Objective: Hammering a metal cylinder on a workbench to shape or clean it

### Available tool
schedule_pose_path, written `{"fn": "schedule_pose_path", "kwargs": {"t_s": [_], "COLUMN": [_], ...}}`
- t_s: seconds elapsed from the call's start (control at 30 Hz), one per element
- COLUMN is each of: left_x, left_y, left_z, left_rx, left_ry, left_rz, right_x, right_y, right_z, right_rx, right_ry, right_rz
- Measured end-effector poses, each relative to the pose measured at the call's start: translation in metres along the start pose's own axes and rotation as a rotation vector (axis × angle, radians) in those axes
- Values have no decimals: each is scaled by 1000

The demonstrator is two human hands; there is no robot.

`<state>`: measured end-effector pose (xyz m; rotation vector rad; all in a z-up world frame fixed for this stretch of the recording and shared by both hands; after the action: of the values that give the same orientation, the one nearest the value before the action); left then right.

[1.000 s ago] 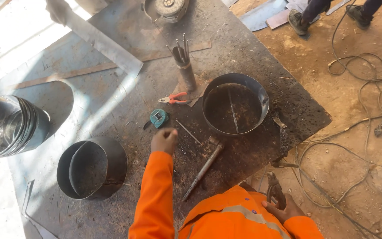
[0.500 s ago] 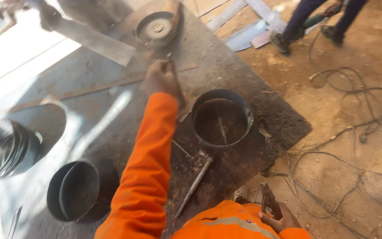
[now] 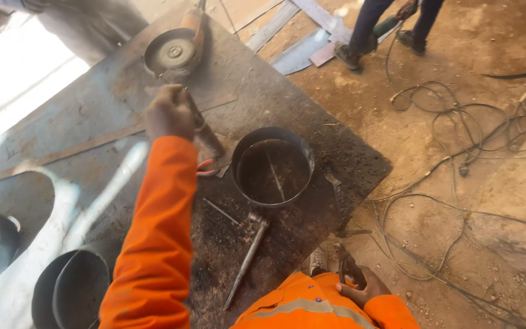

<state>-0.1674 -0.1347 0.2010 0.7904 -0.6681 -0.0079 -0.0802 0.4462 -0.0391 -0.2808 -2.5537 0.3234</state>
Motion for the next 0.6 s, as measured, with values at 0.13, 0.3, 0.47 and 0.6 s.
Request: {"fn": "schedule_pose_path", "kwargs": {"t_s": [0.13, 0.3, 0.47, 0.6], "left_x": [54, 138, 171, 94], "left_y": [45, 117, 179, 207], "left_z": [6, -21, -77, -148], "left_rx": [-88, -343, -153, 338], "left_ry": [87, 350, 388, 257], "left_rz": [-184, -321, -520, -1168], "right_x": [-4, -3, -11, 20], "right_y": [21, 30, 44, 6], "right_z": [10, 10, 13, -17], "right_rx": [27, -68, 103, -169], "right_ry": [130, 79, 171, 38], "right_rz": [94, 35, 403, 132]}}
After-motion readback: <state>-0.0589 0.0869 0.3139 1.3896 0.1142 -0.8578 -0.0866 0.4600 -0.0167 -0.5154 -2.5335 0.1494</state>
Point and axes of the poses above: each hand's wrist, its own z-axis towards the middle knuckle, its own x-axis out of the back of the hand, y = z × x, the point moved 4 cm from there along z, towards the middle knuckle, and after that the axes turned 14 degrees about -z, right-handed, at the moved point
